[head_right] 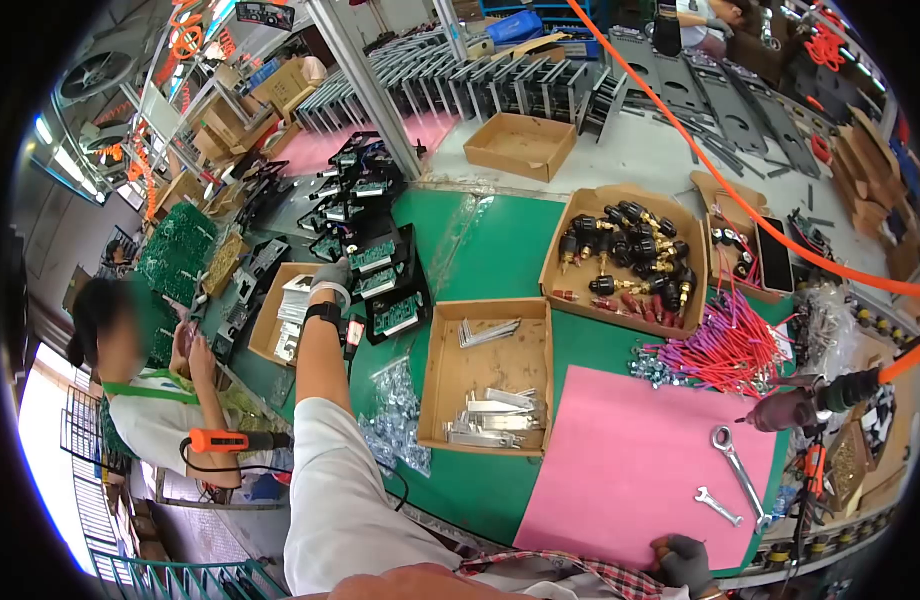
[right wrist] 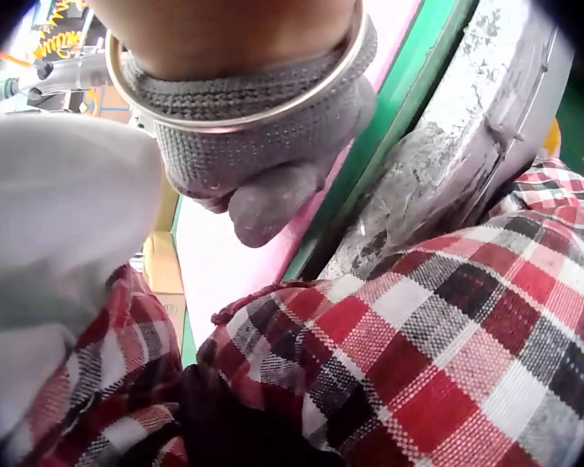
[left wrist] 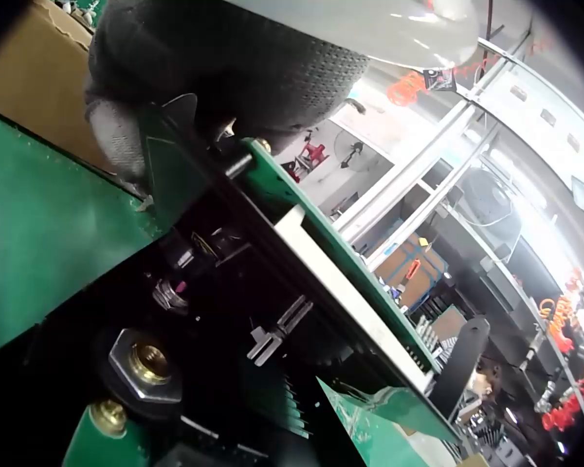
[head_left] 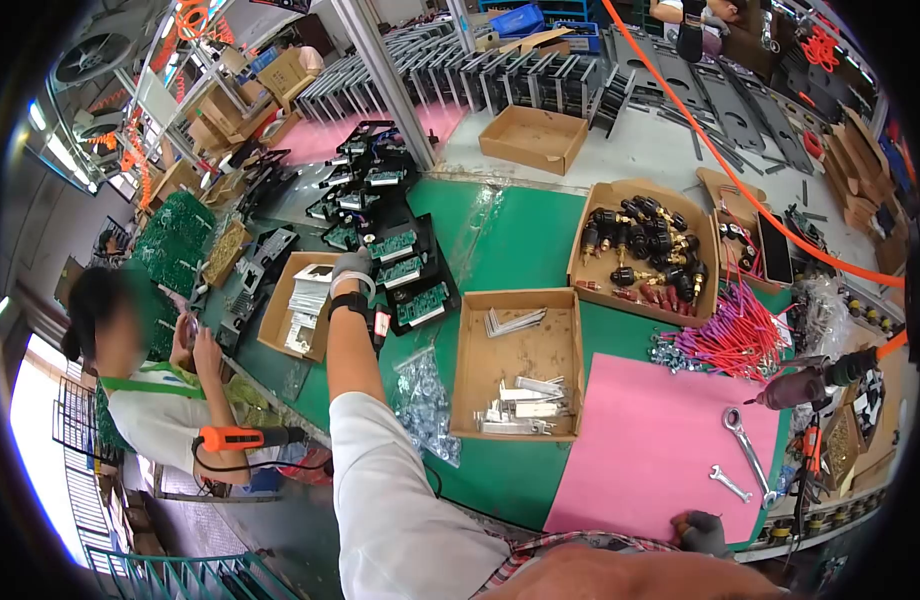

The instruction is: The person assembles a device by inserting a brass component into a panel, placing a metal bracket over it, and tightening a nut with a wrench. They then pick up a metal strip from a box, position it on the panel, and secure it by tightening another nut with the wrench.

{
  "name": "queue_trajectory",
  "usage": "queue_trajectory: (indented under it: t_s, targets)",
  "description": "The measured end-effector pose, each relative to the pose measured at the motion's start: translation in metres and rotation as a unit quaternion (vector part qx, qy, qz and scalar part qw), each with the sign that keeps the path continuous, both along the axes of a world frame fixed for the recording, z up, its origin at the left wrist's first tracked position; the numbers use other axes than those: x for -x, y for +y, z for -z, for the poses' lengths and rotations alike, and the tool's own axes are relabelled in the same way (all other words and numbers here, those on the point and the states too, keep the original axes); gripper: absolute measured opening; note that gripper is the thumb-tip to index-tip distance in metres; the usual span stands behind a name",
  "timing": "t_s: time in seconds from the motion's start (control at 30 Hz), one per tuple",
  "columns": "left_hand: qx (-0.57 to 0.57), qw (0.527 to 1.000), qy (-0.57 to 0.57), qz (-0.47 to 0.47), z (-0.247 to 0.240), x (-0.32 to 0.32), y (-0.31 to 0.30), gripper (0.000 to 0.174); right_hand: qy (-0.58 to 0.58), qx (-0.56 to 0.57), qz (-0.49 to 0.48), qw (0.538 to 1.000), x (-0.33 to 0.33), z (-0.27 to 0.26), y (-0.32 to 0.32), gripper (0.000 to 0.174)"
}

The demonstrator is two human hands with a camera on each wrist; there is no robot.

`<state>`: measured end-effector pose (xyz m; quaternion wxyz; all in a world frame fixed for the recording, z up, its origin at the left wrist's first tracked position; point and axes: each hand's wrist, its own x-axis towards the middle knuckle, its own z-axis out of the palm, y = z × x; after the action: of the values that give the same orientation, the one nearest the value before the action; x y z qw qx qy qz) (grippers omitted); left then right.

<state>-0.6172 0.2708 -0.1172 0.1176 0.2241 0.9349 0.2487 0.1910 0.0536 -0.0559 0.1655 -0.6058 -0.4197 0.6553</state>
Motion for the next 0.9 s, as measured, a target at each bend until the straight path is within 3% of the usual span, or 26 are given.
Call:
queue_trajectory:
  t_s: [0.03,0.1,0.13,0.2,0.3,0.33,0.47,0.53,0.57,0.63,0.7,0.77,0.83,0.87,0.9]
  targets:
    - [0.057,0.991,0.079,0.091,-0.005,-0.003,-0.002,0.028,-0.007,0.010,0.006,1.000,0.000,0.000,0.001,0.015]
    - [0.167,0.922,0.230,0.264,-0.044,-0.036,-0.020,0.026,-0.023,0.031,0.016,0.999,-0.001,-0.001,0.002,0.013]
    - [0.151,0.956,0.124,0.217,-0.069,-0.058,-0.021,0.020,-0.014,0.032,0.022,0.999,0.002,-0.004,0.002,0.013]
    - [0.060,0.976,0.076,0.196,-0.071,-0.052,-0.016,0.018,0.002,0.037,0.035,0.999,0.006,-0.013,0.003,0.013]
    - [-0.079,0.988,-0.033,0.127,-0.084,-0.048,-0.022,0.019,0.023,-0.016,0.003,1.000,-0.013,0.019,-0.004,0.018]
    - [-0.132,0.984,-0.087,0.084,-0.094,-0.052,-0.026,0.020,0.026,-0.009,0.001,1.000,-0.014,0.019,-0.006,0.018]
    - [-0.118,0.987,-0.039,0.105,-0.146,-0.086,-0.056,0.021,0.027,-0.013,-0.038,0.999,-0.010,0.005,-0.002,0.020]
    - [-0.176,0.980,-0.044,0.085,-0.168,-0.107,-0.079,0.017,0.015,-0.002,-0.052,0.999,-0.003,-0.008,0.002,0.020]
    - [-0.237,0.955,-0.176,0.008,-0.164,-0.095,-0.087,0.015,0.059,-0.037,-0.051,0.996,-0.007,-0.004,-0.002,0.020]
    - [-0.195,0.975,-0.002,0.106,-0.181,-0.125,-0.120,0.033,0.033,-0.019,-0.046,0.998,-0.004,-0.013,-0.002,0.028]
    - [-0.185,0.967,0.000,0.178,-0.206,-0.157,-0.152,0.031,0.020,0.010,-0.066,0.998,-0.002,-0.022,0.003,0.030]
    - [-0.255,0.928,-0.100,0.253,-0.238,-0.223,-0.182,0.030,0.063,0.007,-0.087,0.994,-0.010,-0.012,0.004,0.031]
    - [-0.164,0.908,-0.151,0.356,-0.258,-0.256,-0.203,0.032,0.132,-0.059,-0.083,0.986,-0.015,-0.007,0.004,0.033]
    - [-0.207,0.883,-0.164,0.388,-0.254,-0.284,-0.207,0.033,0.152,-0.092,-0.077,0.981,-0.016,0.002,0.005,0.033]
    - [-0.159,0.872,-0.130,0.444,-0.263,-0.317,-0.213,0.031,0.166,-0.040,-0.077,0.982,-0.015,-0.020,0.009,0.034]
